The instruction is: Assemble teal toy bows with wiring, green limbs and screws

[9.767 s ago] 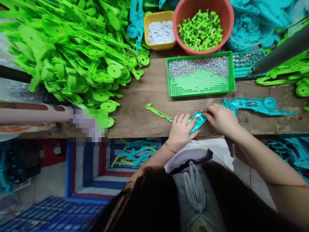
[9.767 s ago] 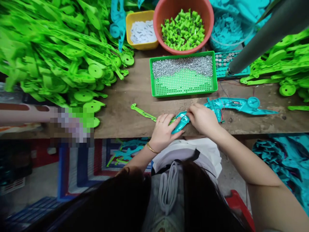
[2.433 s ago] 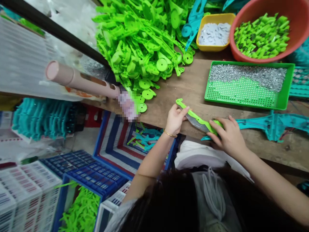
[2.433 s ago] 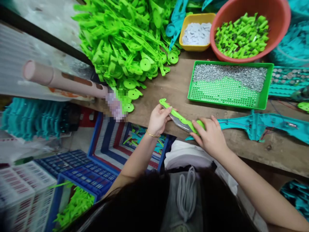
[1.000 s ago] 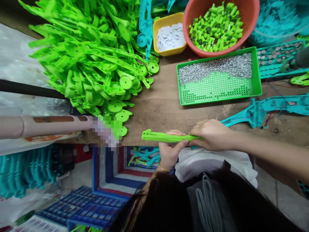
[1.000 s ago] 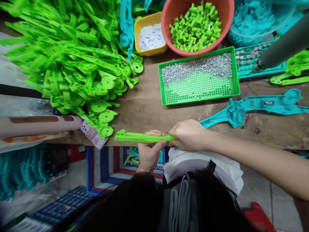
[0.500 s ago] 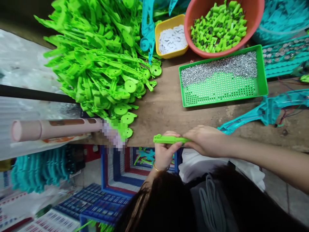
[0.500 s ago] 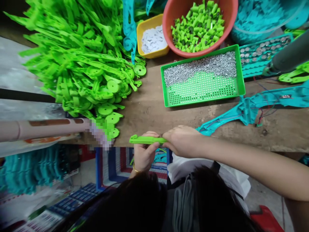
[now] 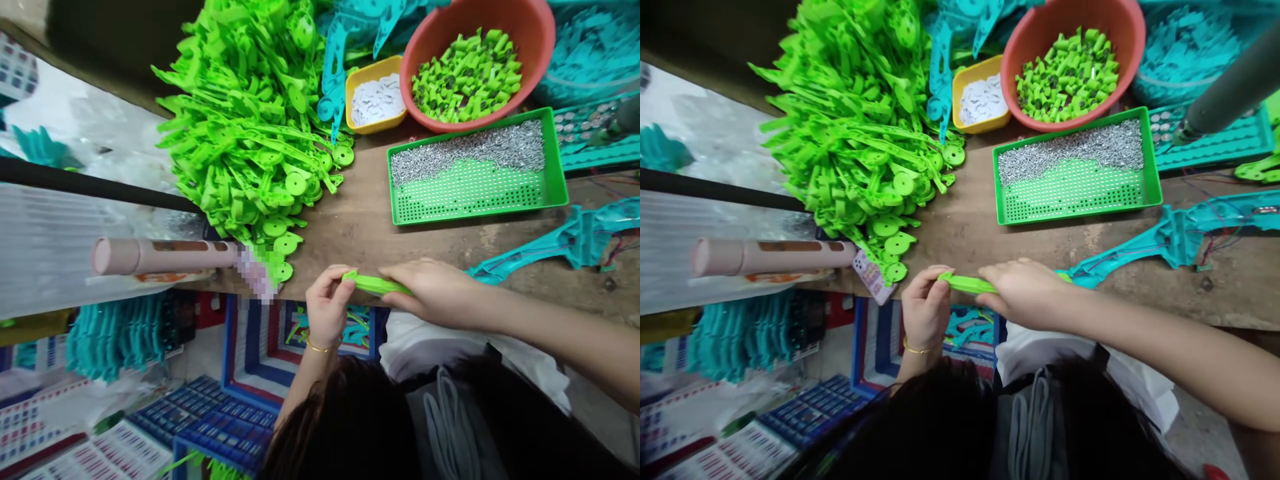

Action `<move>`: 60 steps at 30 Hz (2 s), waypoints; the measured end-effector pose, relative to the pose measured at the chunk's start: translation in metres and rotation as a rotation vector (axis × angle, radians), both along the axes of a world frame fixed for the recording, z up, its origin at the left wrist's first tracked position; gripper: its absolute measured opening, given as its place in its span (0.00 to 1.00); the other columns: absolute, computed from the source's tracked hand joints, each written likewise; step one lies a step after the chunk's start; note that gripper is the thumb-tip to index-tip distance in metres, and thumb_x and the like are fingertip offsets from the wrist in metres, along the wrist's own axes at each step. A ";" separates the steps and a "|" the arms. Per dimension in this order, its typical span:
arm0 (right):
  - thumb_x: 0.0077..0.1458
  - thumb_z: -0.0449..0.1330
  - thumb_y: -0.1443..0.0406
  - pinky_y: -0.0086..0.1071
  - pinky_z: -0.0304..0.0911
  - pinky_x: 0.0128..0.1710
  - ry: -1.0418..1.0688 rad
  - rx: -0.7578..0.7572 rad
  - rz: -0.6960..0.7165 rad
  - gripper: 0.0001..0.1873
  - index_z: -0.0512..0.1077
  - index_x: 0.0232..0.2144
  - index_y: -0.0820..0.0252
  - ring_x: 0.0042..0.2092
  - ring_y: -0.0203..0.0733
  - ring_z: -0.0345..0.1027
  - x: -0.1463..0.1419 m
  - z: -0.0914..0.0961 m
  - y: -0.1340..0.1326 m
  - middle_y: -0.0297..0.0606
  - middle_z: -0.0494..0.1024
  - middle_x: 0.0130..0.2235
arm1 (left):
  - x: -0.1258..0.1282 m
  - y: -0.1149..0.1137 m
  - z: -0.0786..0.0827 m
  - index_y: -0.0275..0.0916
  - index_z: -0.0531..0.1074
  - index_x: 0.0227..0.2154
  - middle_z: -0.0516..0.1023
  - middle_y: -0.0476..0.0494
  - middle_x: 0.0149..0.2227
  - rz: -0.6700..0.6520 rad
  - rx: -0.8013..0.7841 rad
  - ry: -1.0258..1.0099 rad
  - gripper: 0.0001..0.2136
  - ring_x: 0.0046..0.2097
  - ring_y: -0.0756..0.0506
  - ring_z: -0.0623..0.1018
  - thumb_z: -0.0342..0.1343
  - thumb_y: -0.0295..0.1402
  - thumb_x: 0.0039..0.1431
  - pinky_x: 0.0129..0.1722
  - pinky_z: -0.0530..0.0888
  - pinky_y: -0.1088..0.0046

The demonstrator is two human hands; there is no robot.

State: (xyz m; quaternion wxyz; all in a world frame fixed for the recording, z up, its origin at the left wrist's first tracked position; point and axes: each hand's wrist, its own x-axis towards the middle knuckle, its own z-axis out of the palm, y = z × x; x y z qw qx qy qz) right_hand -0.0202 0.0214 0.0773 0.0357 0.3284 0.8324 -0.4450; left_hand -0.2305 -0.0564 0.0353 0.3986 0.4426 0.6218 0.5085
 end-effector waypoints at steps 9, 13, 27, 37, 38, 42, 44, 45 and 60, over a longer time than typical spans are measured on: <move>0.67 0.50 0.56 0.35 0.58 0.44 0.134 0.069 -0.108 0.18 0.74 0.42 0.61 0.45 0.45 0.74 -0.024 -0.017 -0.006 0.42 0.81 0.42 | 0.012 -0.005 -0.003 0.39 0.79 0.35 0.79 0.47 0.34 0.053 -0.042 0.053 0.08 0.36 0.50 0.76 0.61 0.38 0.59 0.37 0.72 0.76; 0.63 0.53 0.51 0.35 0.57 0.39 -0.032 0.103 0.044 0.20 0.75 0.38 0.60 0.40 0.47 0.75 -0.002 -0.010 0.000 0.43 0.82 0.38 | 0.012 -0.004 -0.007 0.39 0.78 0.35 0.79 0.45 0.36 0.080 -0.024 -0.005 0.12 0.38 0.48 0.77 0.63 0.43 0.56 0.40 0.74 0.74; 0.64 0.54 0.60 0.36 0.57 0.45 0.194 0.184 0.038 0.13 0.75 0.36 0.62 0.36 0.42 0.71 0.023 -0.021 -0.016 0.39 0.79 0.31 | 0.031 -0.001 0.003 0.39 0.77 0.33 0.79 0.46 0.32 -0.317 0.138 0.065 0.06 0.36 0.47 0.78 0.67 0.31 0.52 0.39 0.75 0.70; 0.63 0.55 0.59 0.33 0.59 0.38 0.059 0.023 -0.030 0.12 0.76 0.42 0.57 0.39 0.44 0.73 0.033 -0.011 -0.001 0.40 0.81 0.36 | 0.028 -0.004 -0.007 0.40 0.77 0.36 0.77 0.44 0.35 -0.288 0.114 -0.043 0.08 0.39 0.45 0.77 0.66 0.34 0.54 0.41 0.75 0.67; 0.63 0.54 0.61 0.33 0.59 0.38 0.055 0.020 -0.040 0.11 0.75 0.41 0.57 0.38 0.44 0.73 0.034 -0.010 -0.002 0.40 0.81 0.36 | 0.029 -0.004 -0.009 0.41 0.77 0.37 0.77 0.44 0.36 -0.307 0.099 -0.065 0.10 0.40 0.45 0.77 0.66 0.35 0.53 0.41 0.74 0.67; 0.63 0.54 0.63 0.34 0.59 0.41 0.130 0.030 -0.062 0.09 0.74 0.38 0.58 0.38 0.42 0.71 0.032 -0.012 -0.007 0.39 0.79 0.34 | 0.036 -0.002 -0.010 0.40 0.77 0.37 0.76 0.45 0.37 -0.375 0.046 -0.010 0.13 0.40 0.46 0.77 0.70 0.38 0.49 0.41 0.74 0.68; 0.63 0.54 0.64 0.34 0.59 0.42 0.201 0.053 -0.073 0.09 0.73 0.35 0.60 0.37 0.41 0.70 0.030 -0.012 -0.009 0.38 0.78 0.33 | 0.041 0.000 -0.007 0.39 0.77 0.34 0.77 0.45 0.34 -0.383 0.077 0.043 0.11 0.38 0.46 0.77 0.69 0.37 0.50 0.41 0.74 0.68; 0.63 0.53 0.65 0.34 0.59 0.42 0.235 0.066 -0.078 0.09 0.72 0.34 0.60 0.36 0.40 0.69 0.030 -0.013 -0.010 0.38 0.78 0.32 | 0.042 0.001 -0.005 0.39 0.76 0.33 0.77 0.46 0.33 -0.385 0.100 0.057 0.10 0.37 0.46 0.77 0.68 0.36 0.51 0.40 0.75 0.68; 0.62 0.55 0.66 0.36 0.56 0.45 0.183 0.045 -0.064 0.06 0.72 0.34 0.59 0.37 0.39 0.69 0.028 -0.013 -0.006 0.36 0.78 0.32 | 0.031 0.005 -0.005 0.40 0.75 0.38 0.76 0.44 0.37 -0.365 0.042 -0.102 0.13 0.41 0.46 0.77 0.68 0.36 0.51 0.41 0.74 0.70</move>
